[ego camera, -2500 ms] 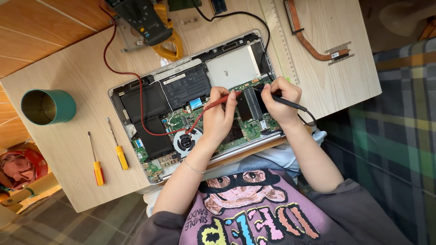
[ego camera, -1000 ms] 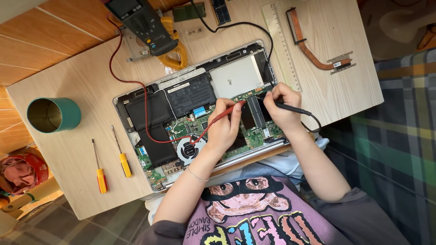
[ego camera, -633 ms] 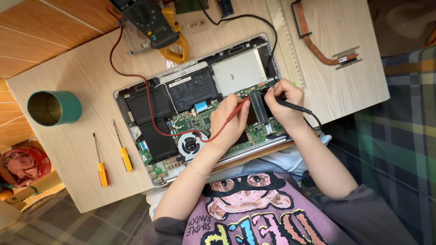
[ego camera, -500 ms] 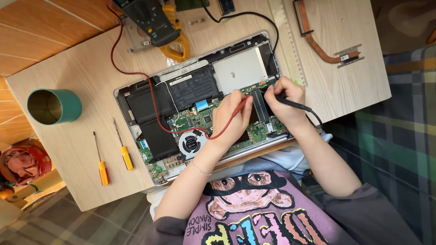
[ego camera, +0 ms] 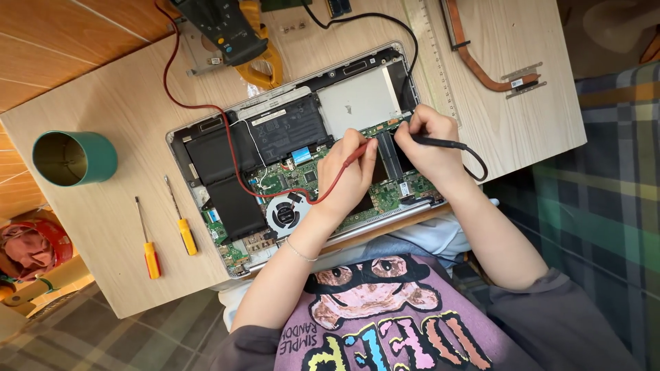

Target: Testing laptop motherboard circuits using a multimeter and probes.

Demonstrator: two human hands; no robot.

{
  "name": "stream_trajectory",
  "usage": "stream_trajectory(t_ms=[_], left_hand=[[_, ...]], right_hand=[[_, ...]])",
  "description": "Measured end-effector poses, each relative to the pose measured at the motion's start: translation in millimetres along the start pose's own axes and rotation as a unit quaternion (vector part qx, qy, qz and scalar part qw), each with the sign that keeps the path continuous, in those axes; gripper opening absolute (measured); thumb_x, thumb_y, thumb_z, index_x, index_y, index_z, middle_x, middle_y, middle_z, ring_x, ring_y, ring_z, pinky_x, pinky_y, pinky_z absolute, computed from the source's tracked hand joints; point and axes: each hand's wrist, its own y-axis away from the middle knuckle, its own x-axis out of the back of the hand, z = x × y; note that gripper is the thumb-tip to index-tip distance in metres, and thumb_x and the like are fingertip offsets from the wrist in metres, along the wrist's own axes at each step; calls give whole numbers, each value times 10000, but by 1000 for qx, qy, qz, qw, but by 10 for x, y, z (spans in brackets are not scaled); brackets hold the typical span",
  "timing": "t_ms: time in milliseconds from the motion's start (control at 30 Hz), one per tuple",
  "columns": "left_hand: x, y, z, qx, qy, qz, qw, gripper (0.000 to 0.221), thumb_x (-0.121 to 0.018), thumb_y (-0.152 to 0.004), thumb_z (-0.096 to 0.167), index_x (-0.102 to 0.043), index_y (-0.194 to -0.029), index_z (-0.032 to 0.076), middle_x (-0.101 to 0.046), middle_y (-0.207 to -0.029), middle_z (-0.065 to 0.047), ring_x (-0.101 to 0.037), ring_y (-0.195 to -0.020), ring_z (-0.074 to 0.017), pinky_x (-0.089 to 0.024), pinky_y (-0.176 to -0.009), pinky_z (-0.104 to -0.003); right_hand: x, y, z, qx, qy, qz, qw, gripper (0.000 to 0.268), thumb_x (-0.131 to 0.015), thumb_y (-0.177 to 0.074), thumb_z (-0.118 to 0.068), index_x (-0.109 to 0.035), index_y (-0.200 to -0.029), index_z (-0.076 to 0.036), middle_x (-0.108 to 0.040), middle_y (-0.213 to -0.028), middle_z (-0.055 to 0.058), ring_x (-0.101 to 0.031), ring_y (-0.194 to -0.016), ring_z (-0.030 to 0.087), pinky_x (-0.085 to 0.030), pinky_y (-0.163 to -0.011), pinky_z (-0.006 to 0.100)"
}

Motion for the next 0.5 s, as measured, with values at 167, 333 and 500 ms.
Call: stream_trajectory(t_ms=[167, 333, 500], left_hand=[[-19, -15, -31, 17, -6, -1, 1000, 225, -637, -1035, 241, -533, -963, 55, -658, -749, -130, -653, -640, -351, -488, -545, -435], [-46, -27, -74, 38, 11, 8, 999, 230, -631, -1042, 261, -534, -959, 70, -655, -710, -129, -662, -622, -349, -504, -552, -428], [-52, -14, -52, 44, 2, 15, 999, 238, -635, -1036, 271, -530, -948, 77, -658, -702, -127, -665, -616, -348, -504, -544, -426]], right_hand=[[-3, 4, -4, -9, 7, -1, 1000, 313, -713, -918, -9, -462, -731, -23, -519, -629, 46, -479, -571, 101, -398, -535, 293], [-30, 8, -42, 0, 22, 6, 1000, 304, -716, -913, -8, -472, -732, -22, -536, -633, 52, -507, -569, 104, -419, -538, 298], [-72, 68, -104, 16, 21, 21, 999, 299, -708, -922, -4, -466, -748, -19, -519, -630, 67, -524, -552, 127, -415, -527, 313]])
